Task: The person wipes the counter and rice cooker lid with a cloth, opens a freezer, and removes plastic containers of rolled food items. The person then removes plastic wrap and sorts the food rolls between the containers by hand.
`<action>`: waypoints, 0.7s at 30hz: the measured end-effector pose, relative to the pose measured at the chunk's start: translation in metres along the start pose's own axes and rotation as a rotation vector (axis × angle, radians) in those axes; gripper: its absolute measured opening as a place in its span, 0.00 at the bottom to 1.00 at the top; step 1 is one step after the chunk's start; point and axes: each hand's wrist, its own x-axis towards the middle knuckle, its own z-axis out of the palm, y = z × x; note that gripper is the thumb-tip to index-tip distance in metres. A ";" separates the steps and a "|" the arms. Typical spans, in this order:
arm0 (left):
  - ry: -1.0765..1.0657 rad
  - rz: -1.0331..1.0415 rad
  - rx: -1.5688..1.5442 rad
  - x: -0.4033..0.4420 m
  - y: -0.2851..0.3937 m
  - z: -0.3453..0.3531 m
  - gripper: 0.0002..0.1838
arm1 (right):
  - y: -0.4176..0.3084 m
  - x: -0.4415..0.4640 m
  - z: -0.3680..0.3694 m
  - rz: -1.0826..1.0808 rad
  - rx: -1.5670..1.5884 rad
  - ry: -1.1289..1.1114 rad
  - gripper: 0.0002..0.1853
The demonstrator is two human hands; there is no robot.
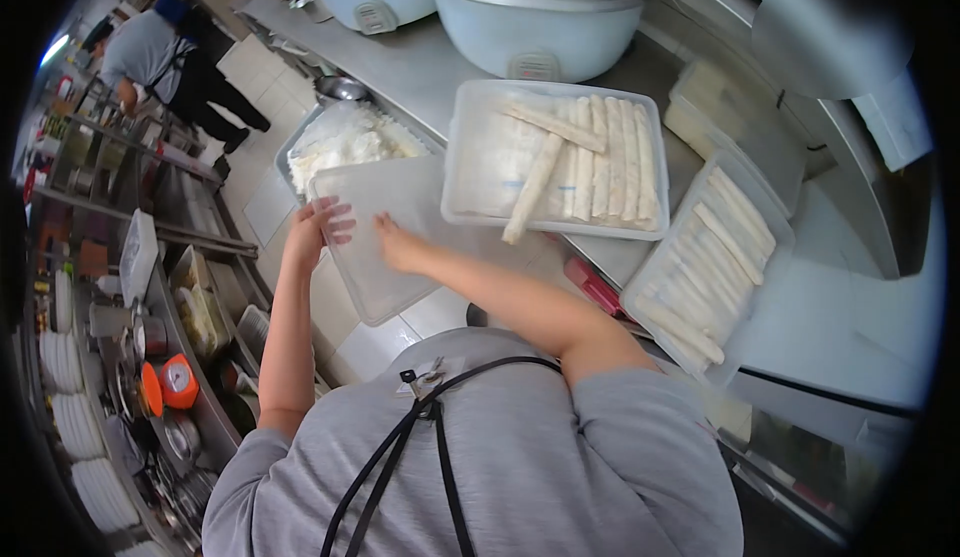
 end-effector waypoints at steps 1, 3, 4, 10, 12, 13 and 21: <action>0.010 -0.014 0.033 0.000 -0.005 0.005 0.18 | 0.009 -0.008 0.002 -0.021 0.042 -0.191 0.22; 0.023 -0.032 0.112 0.005 -0.018 0.007 0.18 | 0.010 0.001 -0.023 -0.033 0.075 -0.366 0.20; 0.004 -0.030 0.116 0.007 -0.023 0.008 0.18 | -0.006 0.021 -0.068 -0.132 -0.011 -0.430 0.17; -0.073 -0.018 0.297 0.025 -0.081 0.008 0.18 | 0.016 0.023 -0.238 0.053 -0.841 -0.587 0.11; -0.077 -0.008 0.308 0.031 -0.097 0.010 0.17 | 0.060 0.004 -0.240 -0.224 -0.919 -0.418 0.11; -0.061 -0.013 0.344 0.036 -0.107 0.009 0.17 | 0.061 0.006 -0.244 -0.217 -0.931 -0.417 0.11; -0.053 0.002 0.420 0.053 -0.132 0.004 0.17 | 0.011 0.077 -0.252 -0.013 -0.545 -0.091 0.11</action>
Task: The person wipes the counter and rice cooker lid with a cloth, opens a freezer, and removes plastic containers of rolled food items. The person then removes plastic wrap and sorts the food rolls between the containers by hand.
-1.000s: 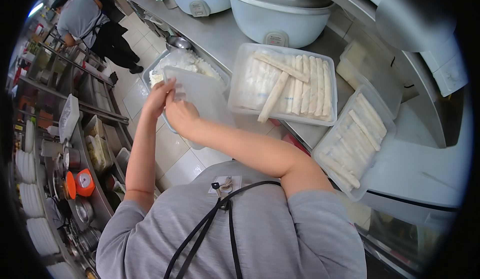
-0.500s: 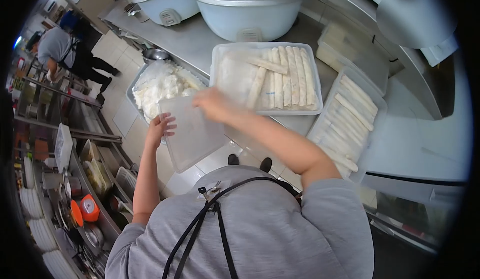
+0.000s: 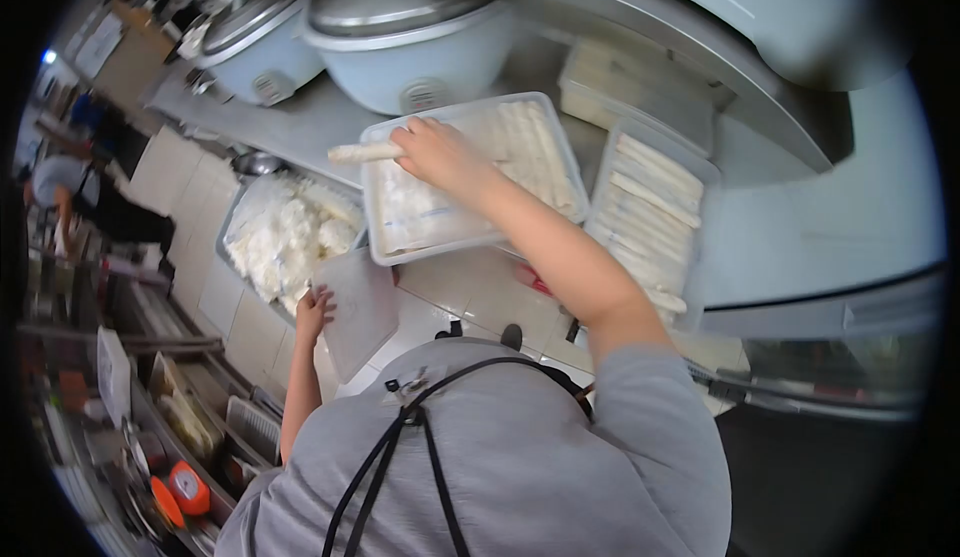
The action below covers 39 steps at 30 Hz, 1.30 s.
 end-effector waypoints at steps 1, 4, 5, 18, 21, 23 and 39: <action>-0.003 -0.002 -0.012 0.003 0.000 0.002 0.17 | 0.014 0.006 0.011 0.061 -0.131 -0.035 0.12; -0.054 -0.001 -0.005 0.006 0.000 0.006 0.17 | 0.062 0.010 0.064 0.311 -0.268 -0.135 0.13; -0.048 -0.014 -0.021 0.004 0.002 0.006 0.17 | 0.065 0.011 0.067 0.339 -0.281 -0.129 0.13; -0.103 -0.062 0.008 0.004 0.009 0.010 0.16 | 0.137 -0.179 -0.127 0.784 -0.096 -0.013 0.26; -0.110 -0.061 0.030 0.006 0.006 0.012 0.17 | 0.159 -0.240 -0.133 0.980 -0.139 -0.128 0.27; -0.125 -0.061 0.043 0.008 0.006 0.013 0.17 | 0.173 -0.272 -0.111 0.831 -0.297 -0.173 0.29; -0.206 -0.040 0.073 0.012 0.006 0.030 0.18 | 0.090 -0.305 -0.121 0.768 0.044 -0.364 0.25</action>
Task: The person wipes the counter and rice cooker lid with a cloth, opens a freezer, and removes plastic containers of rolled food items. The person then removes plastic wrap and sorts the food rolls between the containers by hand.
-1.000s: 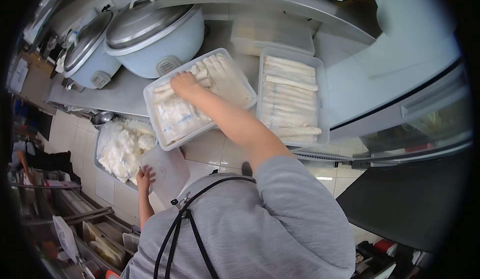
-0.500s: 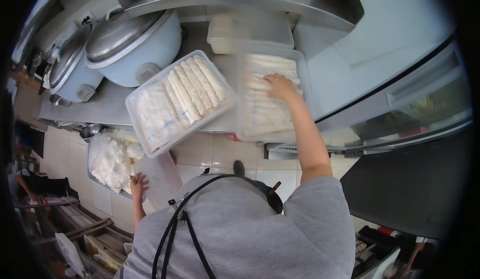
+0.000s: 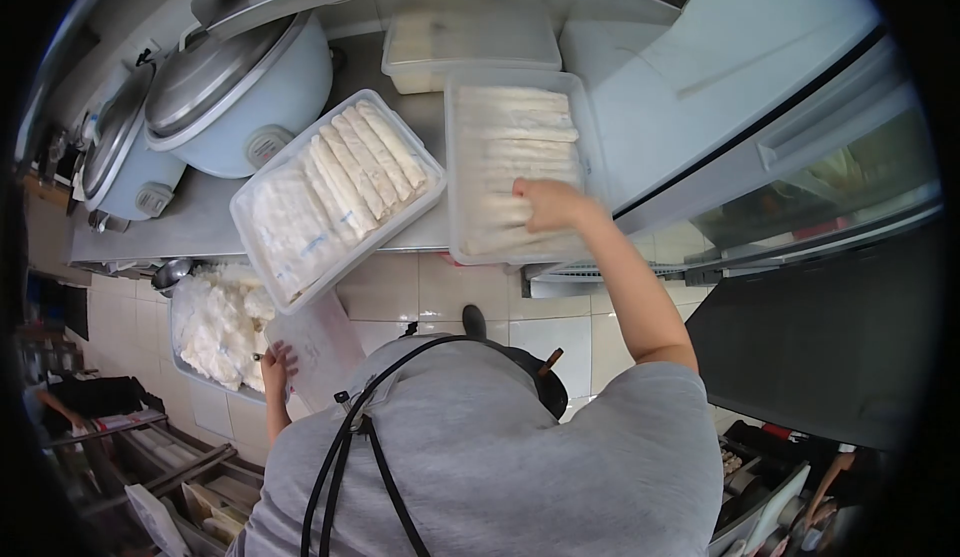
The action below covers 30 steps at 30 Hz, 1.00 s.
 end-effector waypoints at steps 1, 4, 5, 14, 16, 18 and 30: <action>-0.004 0.010 0.015 0.001 -0.001 0.001 0.18 | -0.008 -0.005 0.004 0.058 -0.067 -0.140 0.25; 0.011 0.018 0.021 0.001 -0.002 0.001 0.18 | -0.008 -0.010 0.020 0.074 -0.178 -0.246 0.26; 0.012 0.018 0.019 0.000 -0.002 0.001 0.18 | -0.006 -0.009 0.025 0.032 -0.221 -0.213 0.27; 0.062 -0.013 -0.032 -0.007 -0.011 -0.005 0.17 | 0.000 -0.015 -0.022 0.067 0.053 -0.051 0.30; 0.071 -0.013 -0.043 -0.010 -0.013 -0.005 0.17 | 0.003 -0.012 -0.038 0.100 0.077 0.019 0.30; 0.088 -0.021 -0.018 -0.015 -0.012 -0.003 0.17 | 0.002 -0.003 -0.047 0.131 0.103 0.086 0.30; 0.153 -0.036 0.016 -0.046 0.015 -0.016 0.14 | 0.022 0.035 -0.018 0.124 0.037 -0.023 0.28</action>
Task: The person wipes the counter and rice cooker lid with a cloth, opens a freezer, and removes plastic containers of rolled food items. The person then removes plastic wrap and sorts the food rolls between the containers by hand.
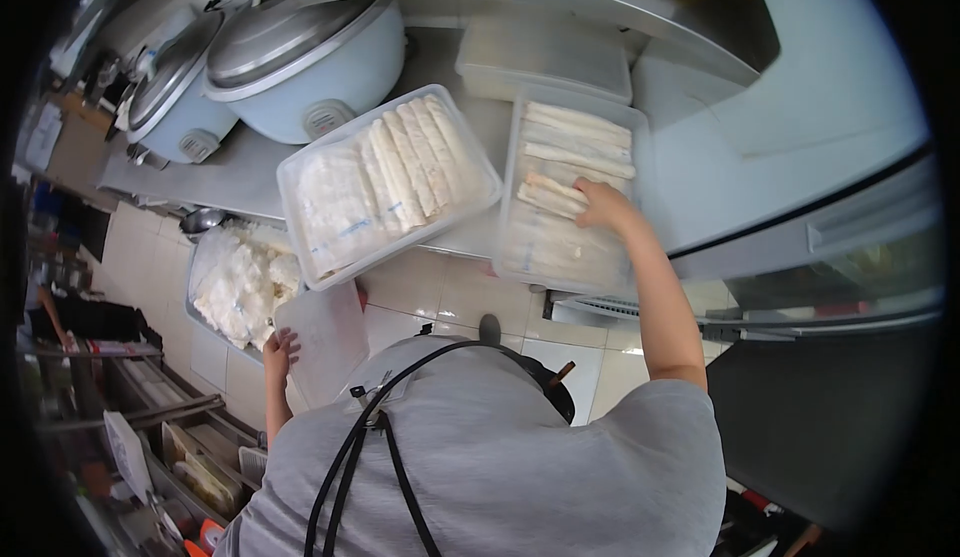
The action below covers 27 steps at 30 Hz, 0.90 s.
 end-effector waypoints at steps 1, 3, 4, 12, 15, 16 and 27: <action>0.025 0.005 -0.011 -0.003 0.004 -0.005 0.13 | 0.002 0.001 0.004 0.017 0.004 -0.010 0.28; 0.081 0.008 -0.040 -0.009 0.016 -0.021 0.13 | 0.007 0.004 0.012 0.017 0.007 -0.026 0.28; 0.120 0.016 -0.064 -0.013 0.019 -0.030 0.12 | 0.010 0.005 0.016 0.000 0.027 -0.005 0.28; 0.605 0.336 -0.229 -0.090 0.062 -0.209 0.17 | 0.014 0.006 0.022 -0.017 0.073 0.048 0.26; 0.579 0.423 -0.379 -0.115 0.071 -0.288 0.16 | 0.010 0.001 0.020 -0.022 0.089 0.067 0.26; 0.540 0.437 -0.464 -0.116 0.080 -0.299 0.15 | 0.009 0.000 0.020 -0.039 0.097 0.074 0.26; -0.392 0.253 -0.788 0.049 0.271 0.011 0.13 | -0.013 -0.034 0.016 -0.063 0.066 0.009 0.27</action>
